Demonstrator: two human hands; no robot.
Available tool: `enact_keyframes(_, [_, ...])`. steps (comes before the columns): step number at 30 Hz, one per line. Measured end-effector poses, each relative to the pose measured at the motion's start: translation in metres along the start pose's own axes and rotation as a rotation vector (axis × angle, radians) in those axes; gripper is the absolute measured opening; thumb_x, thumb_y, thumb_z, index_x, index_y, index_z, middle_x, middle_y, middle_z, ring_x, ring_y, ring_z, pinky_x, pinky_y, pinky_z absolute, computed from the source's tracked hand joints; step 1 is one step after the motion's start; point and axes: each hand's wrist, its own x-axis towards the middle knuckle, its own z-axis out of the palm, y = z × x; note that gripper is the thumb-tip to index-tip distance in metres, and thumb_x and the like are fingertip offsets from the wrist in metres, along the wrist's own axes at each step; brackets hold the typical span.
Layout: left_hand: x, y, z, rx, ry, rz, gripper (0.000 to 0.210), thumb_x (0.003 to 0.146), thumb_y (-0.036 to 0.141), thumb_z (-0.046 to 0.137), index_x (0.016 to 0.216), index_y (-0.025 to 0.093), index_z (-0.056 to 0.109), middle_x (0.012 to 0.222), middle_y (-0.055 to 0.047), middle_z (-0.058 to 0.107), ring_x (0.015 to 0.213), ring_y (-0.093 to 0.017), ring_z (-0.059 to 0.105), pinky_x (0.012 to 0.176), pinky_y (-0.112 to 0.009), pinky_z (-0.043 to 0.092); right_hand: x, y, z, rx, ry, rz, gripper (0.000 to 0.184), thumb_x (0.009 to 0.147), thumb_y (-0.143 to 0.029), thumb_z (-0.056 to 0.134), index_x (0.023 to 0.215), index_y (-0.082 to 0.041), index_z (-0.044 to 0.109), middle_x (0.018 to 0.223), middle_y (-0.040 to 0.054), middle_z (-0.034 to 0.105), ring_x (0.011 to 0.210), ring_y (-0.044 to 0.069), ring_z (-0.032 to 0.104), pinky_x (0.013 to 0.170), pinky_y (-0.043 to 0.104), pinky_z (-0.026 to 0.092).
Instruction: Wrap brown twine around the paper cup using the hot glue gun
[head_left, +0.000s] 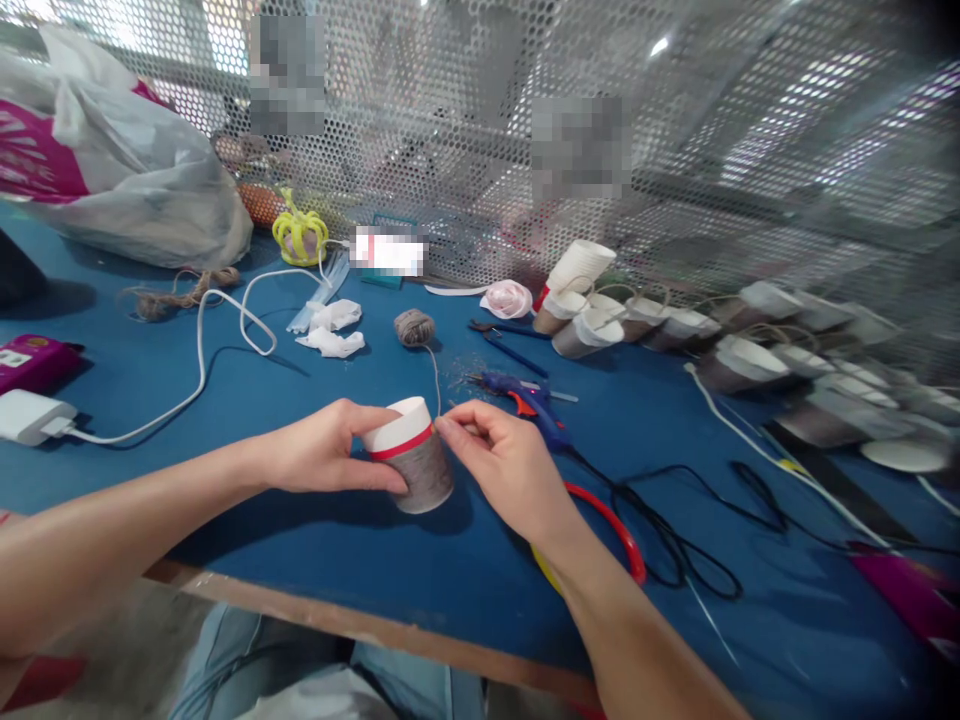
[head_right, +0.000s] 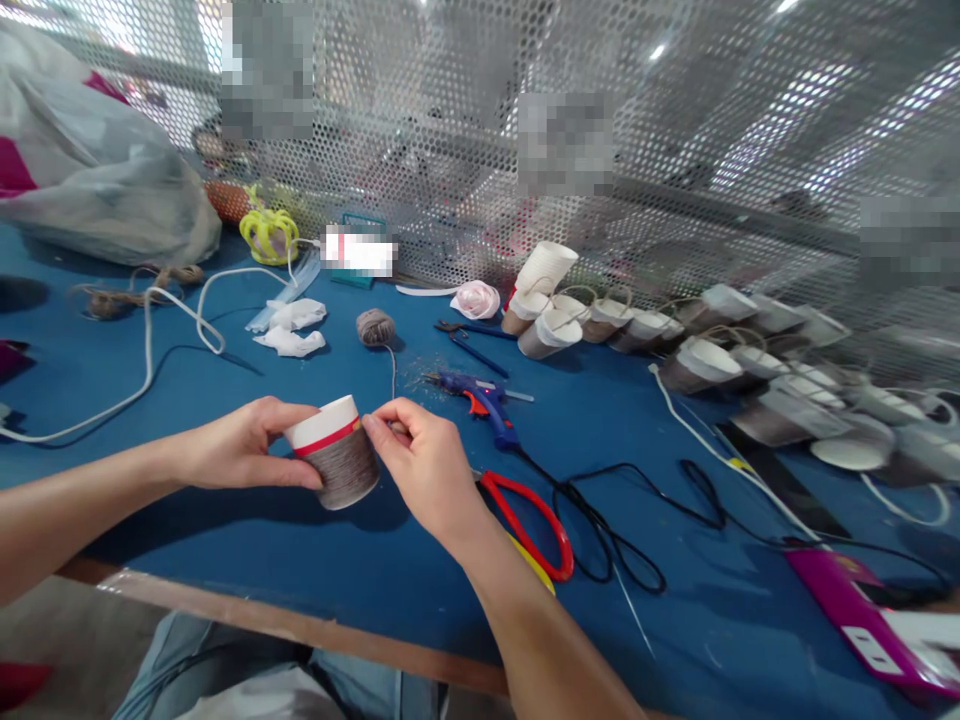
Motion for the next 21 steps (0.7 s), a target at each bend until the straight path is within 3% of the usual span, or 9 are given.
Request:
enact_keyframes(15, [-0.002, 0.001, -0.002, -0.04, 0.002, 0.018, 0.022, 0.071, 0.025, 0.064, 0.087, 0.009, 0.06, 0.075, -0.002, 0.064, 0.067, -0.012, 0.056, 0.064, -0.02, 0.045, 0.001, 0.003, -0.001, 0.05, -0.032, 0.022, 0.021, 0.078, -0.037, 0.053, 0.073, -0.017, 0.056, 0.063, -0.0008, 0.055, 0.057, 0.01, 0.049, 0.054, 0.023, 0.041])
enact_keyframes(21, [-0.003, -0.003, -0.002, -0.102, 0.059, 0.041, 0.028, 0.07, 0.025, 0.065, 0.093, 0.011, 0.062, 0.089, -0.006, 0.067, 0.083, -0.019, 0.059, 0.079, -0.029, 0.047, 0.002, 0.011, 0.004, 0.269, -0.096, 0.078, 0.047, 0.082, -0.057, 0.036, 0.104, -0.018, 0.051, 0.098, 0.008, 0.061, 0.082, 0.015, 0.058, 0.068, 0.027, 0.047])
